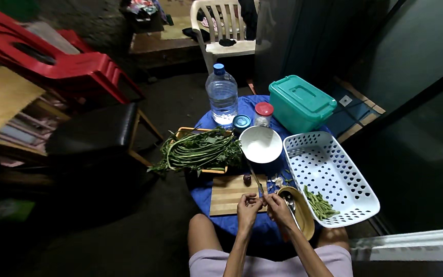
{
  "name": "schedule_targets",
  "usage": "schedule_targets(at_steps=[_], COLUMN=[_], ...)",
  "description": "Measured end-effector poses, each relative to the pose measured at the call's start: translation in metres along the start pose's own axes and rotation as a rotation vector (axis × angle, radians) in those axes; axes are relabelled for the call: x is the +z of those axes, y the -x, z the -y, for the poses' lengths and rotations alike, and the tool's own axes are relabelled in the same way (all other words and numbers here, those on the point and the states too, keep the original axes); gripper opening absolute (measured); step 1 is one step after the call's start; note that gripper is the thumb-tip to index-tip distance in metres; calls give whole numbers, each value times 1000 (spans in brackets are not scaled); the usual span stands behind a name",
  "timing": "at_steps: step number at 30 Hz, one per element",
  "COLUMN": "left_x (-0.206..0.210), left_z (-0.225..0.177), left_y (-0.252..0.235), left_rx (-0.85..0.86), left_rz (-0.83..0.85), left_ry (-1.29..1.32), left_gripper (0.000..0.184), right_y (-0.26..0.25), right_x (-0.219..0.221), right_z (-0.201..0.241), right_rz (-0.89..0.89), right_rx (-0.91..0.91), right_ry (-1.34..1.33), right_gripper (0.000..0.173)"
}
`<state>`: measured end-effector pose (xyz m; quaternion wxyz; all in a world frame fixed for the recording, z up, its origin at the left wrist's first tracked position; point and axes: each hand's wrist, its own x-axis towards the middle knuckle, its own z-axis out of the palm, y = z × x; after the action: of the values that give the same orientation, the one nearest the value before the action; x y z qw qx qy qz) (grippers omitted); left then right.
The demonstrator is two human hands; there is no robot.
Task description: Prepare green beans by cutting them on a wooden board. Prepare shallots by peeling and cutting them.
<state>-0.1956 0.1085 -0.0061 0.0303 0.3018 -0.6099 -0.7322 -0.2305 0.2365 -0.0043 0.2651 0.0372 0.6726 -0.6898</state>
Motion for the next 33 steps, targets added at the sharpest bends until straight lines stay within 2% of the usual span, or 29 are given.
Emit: schedule_targets(at_steps=[3, 6, 10, 14, 20, 23, 26, 31, 33], left_x=[-12, -28, -31, -33, -30, -28, -32, -39, -39], left_z=[-2, 11, 24, 17, 9, 5, 7, -6, -7], left_y=[-4, -12, -18, -21, -24, -24, -28, -28, -30], left_rx=[-112, -193, -206, -255, -236, -257, -266, -305, -303], left_rz=[111, 331, 442, 435, 469, 488, 582, 560, 589], left_ry=[158, 358, 462, 364, 280, 288, 286, 65, 22], left_gripper=[32, 26, 21, 24, 11, 10, 16, 26, 28], right_y=[-1, -2, 0, 2, 3, -1, -4, -8, -11], right_x=[-10, -20, -21, -26, -32, -31, -31, -37, -36], right_z=[3, 7, 14, 20, 28, 26, 24, 24, 25], right_rz=[125, 268, 252, 287, 353, 317, 228, 202, 140], right_rx=[72, 200, 167, 127, 117, 77, 59, 71, 46], right_ry=[-154, -387, -274, -109, -10, 22, 31, 82, 166], right_gripper=[37, 55, 50, 41, 39, 40, 39, 42, 41])
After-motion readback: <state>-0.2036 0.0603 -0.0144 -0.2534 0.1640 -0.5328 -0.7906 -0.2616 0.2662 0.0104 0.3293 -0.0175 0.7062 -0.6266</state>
